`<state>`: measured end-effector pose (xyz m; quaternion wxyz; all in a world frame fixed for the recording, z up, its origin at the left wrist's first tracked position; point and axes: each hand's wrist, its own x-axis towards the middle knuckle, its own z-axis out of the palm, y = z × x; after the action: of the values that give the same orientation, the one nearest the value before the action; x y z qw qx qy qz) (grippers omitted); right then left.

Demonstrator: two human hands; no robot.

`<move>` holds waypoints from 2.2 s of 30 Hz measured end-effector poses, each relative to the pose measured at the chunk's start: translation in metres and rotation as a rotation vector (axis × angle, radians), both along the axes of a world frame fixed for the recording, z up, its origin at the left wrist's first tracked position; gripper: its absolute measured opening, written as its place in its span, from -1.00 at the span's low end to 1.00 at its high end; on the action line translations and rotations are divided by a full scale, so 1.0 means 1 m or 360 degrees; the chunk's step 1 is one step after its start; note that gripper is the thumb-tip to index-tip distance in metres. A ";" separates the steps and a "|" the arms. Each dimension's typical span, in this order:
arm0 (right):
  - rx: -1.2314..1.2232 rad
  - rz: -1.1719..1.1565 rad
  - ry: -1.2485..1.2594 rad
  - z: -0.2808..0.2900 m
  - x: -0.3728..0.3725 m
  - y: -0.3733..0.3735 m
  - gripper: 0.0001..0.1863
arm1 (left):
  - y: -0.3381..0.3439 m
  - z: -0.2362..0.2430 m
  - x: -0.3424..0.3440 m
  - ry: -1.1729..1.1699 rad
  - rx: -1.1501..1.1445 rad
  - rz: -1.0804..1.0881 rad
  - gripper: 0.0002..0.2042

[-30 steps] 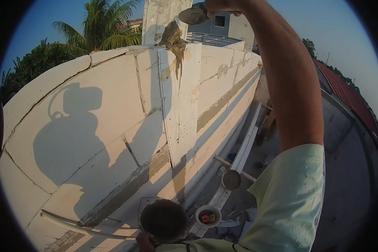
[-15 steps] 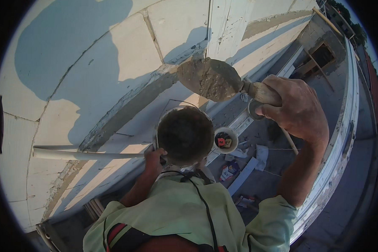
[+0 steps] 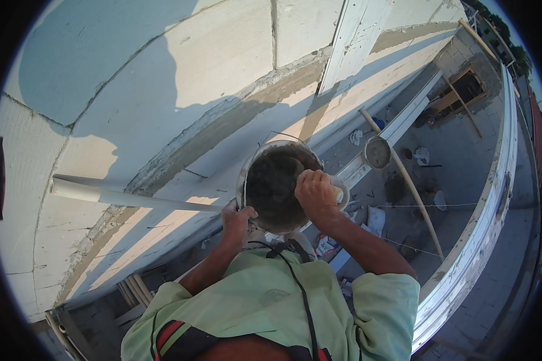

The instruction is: The person applies mortar to the top and sides of a concrete block wall using a trowel, scooping mortar from a bucket and smoothing it onto the surface.

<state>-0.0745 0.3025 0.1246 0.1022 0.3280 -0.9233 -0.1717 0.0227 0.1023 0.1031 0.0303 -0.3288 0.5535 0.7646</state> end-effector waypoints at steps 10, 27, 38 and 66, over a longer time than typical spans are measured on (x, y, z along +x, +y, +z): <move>-0.0053 0.0447 -0.0045 0.039 0.042 -0.019 -0.70 | -0.029 -0.008 0.009 0.0102 -0.0058 0.0003 -0.84; -0.0035 0.0028 -0.0363 0.012 0.003 -0.003 -0.69 | -0.020 0.014 0.004 0.0200 -0.0261 0.0058 -0.75; -0.0373 -0.0200 -0.1181 0.004 0.005 0.019 -0.63 | -0.025 0.002 0.015 0.0111 -0.0066 0.0037 -0.70; -0.0946 -0.0334 -0.1660 0.103 -0.020 0.036 -0.53 | -0.042 -0.011 -0.010 0.0166 0.0244 0.0257 -0.84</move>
<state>-0.0947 0.3390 0.2273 -0.2938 0.2335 -0.8875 0.2674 0.0124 0.0602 0.0920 -0.0351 -0.3287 0.4661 0.8207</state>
